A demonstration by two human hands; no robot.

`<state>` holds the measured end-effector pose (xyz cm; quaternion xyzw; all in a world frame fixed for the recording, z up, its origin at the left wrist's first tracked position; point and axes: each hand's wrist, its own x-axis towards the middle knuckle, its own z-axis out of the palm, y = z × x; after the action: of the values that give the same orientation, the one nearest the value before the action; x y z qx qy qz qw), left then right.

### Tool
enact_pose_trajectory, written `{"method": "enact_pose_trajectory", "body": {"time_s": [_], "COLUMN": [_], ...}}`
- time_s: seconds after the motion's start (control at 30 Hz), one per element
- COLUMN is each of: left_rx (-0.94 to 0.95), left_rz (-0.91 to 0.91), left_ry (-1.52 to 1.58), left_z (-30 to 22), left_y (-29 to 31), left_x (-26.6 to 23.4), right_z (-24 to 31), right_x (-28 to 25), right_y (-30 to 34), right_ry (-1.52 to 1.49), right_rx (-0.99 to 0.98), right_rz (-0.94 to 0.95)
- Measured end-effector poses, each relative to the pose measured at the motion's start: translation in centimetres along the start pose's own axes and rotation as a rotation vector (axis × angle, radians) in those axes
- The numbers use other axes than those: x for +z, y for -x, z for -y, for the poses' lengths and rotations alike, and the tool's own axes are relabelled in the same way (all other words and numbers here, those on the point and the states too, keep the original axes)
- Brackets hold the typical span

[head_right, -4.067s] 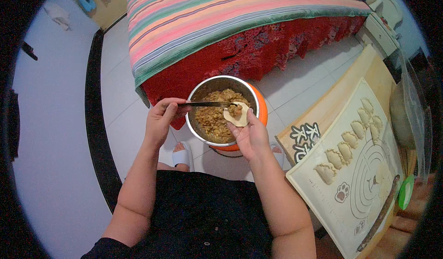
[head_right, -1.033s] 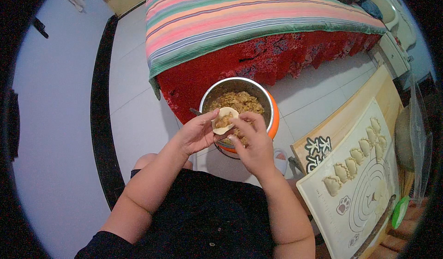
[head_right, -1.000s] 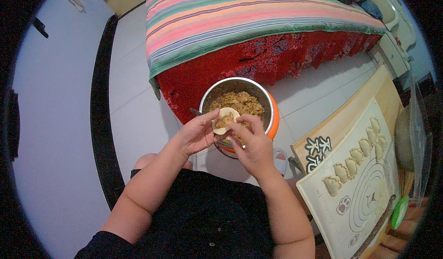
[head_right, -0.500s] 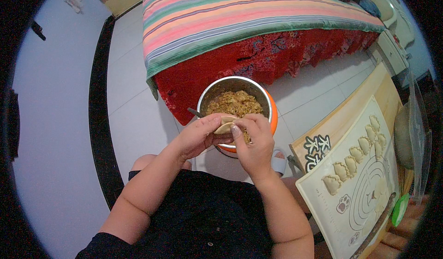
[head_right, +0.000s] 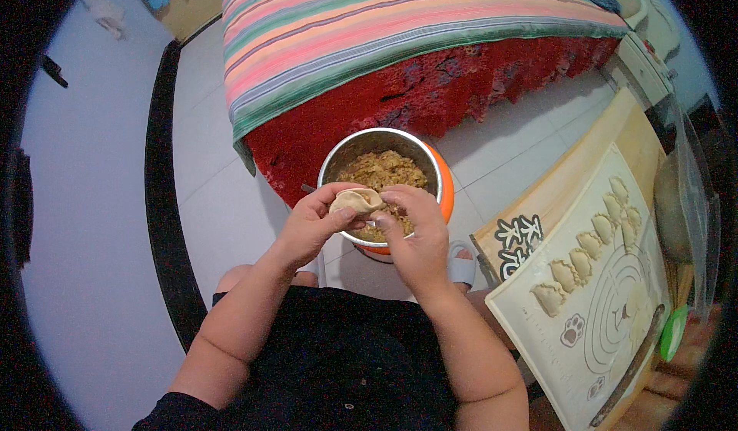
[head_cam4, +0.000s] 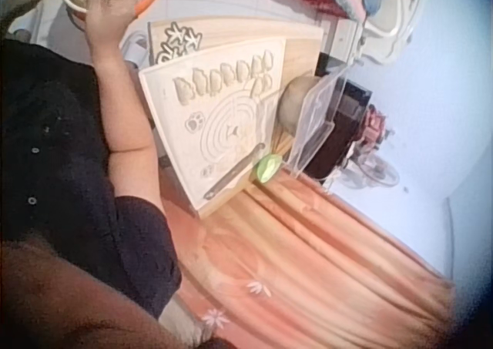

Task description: The person scoops filling from a bowl using a spoon and places it onto round dough wrappers. They fold and seal the wrappers into dumplings, then place the finished dumplings on a silicone mat. The person repeats this process multiple times.

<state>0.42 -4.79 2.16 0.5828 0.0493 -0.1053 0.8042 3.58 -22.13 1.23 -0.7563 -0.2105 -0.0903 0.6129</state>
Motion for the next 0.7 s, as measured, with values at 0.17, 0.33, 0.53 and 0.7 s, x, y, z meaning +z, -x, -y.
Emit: {"method": "enact_pose_trajectory", "body": {"time_s": [0.17, 0.33, 0.53, 0.7], "left_rx": [0.007, -0.005, 0.007, 0.014], "left_rz": [0.002, -0.010, -0.008, 0.004], "left_ry": [-0.064, -0.062, -0.082, 0.032], "left_z": [-0.3, -0.1, 0.1, 0.0], "left_y": [0.2, 0.2, 0.1, 0.0], "left_x": [0.4, 0.4, 0.3, -0.3], "right_z": [0.1, 0.1, -0.3, 0.2], "right_x": [-0.2, -0.2, -0.4, -0.7], "right_y": [-0.1, 0.1, 0.2, 0.1], "right_ry": [0.050, 0.023, -0.035, -0.059], "right_rx": [-0.064, -0.029, 0.023, 0.076], "right_rz": [0.045, 0.033, 0.035, 0.081]}}
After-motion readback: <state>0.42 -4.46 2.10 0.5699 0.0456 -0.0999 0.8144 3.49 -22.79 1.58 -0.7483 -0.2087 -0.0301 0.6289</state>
